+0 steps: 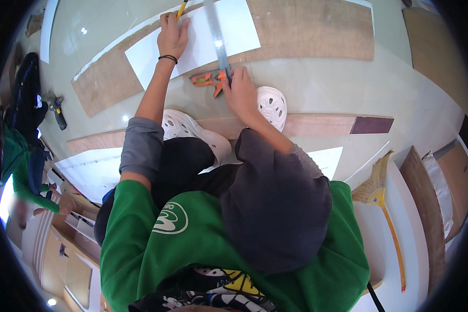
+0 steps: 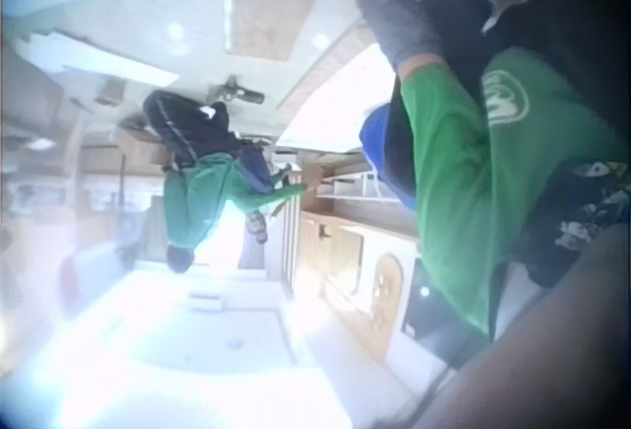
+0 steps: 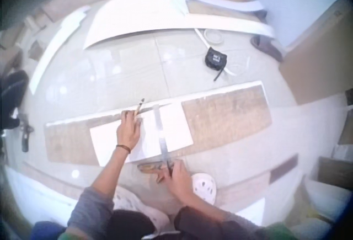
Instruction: The person sits on the floor and measures a white panel using a tape measure and a pencil. They then use a set square to draw straight lines on the panel. Other people are working nearby on similar tasks.
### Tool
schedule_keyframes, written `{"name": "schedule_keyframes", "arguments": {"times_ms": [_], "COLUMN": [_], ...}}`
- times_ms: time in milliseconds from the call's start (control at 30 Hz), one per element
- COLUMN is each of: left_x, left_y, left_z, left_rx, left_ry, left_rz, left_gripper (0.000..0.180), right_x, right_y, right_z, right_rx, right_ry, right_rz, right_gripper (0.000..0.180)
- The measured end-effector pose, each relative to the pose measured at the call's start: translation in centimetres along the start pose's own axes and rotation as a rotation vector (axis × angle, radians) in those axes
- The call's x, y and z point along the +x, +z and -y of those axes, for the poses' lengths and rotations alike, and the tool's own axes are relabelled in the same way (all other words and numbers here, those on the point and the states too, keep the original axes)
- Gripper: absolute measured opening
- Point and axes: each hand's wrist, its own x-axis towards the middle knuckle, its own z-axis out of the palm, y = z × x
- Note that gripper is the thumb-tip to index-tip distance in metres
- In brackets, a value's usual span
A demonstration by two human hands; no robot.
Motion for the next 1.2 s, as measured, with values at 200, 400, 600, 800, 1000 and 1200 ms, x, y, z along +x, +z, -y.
{"name": "schedule_keyframes", "arguments": {"times_ms": [200, 400, 600, 800, 1000, 1200], "left_x": [0.2, 0.4, 0.7, 0.4, 1.6, 1.9], "left_y": [0.0, 0.2, 1.3, 0.7, -4.7, -5.4], "left_z": [0.2, 0.0, -0.3, -1.7, -2.5, 0.1], "left_rx": [0.014, -0.004, 0.009, -0.089, 0.234, 0.304], "left_ry": [0.045, 0.030, 0.049, 0.110, 0.294, 0.311], "left_rz": [-0.025, 0.035, 0.072, 0.082, 0.516, 0.487], "left_gripper": [0.037, 0.034, 0.032, 0.033, 0.040, 0.057], "right_x": [0.9, 0.8, 1.0, 1.5, 4.6, 6.8], "right_y": [-0.3, 0.0, 0.1, -2.9, -7.3, -8.1], "right_z": [-0.3, -0.2, 0.2, 1.5, -0.3, -1.1], "right_rx": [0.026, 0.080, 0.122, 0.009, -0.412, -0.714], "right_ry": [-0.055, -0.101, -0.017, 0.070, -0.152, -0.308], "right_rz": [-0.089, -0.078, -0.054, -0.075, -0.221, -0.037], "right_gripper": [0.035, 0.037, 0.041, 0.057, 0.084, 0.092]}}
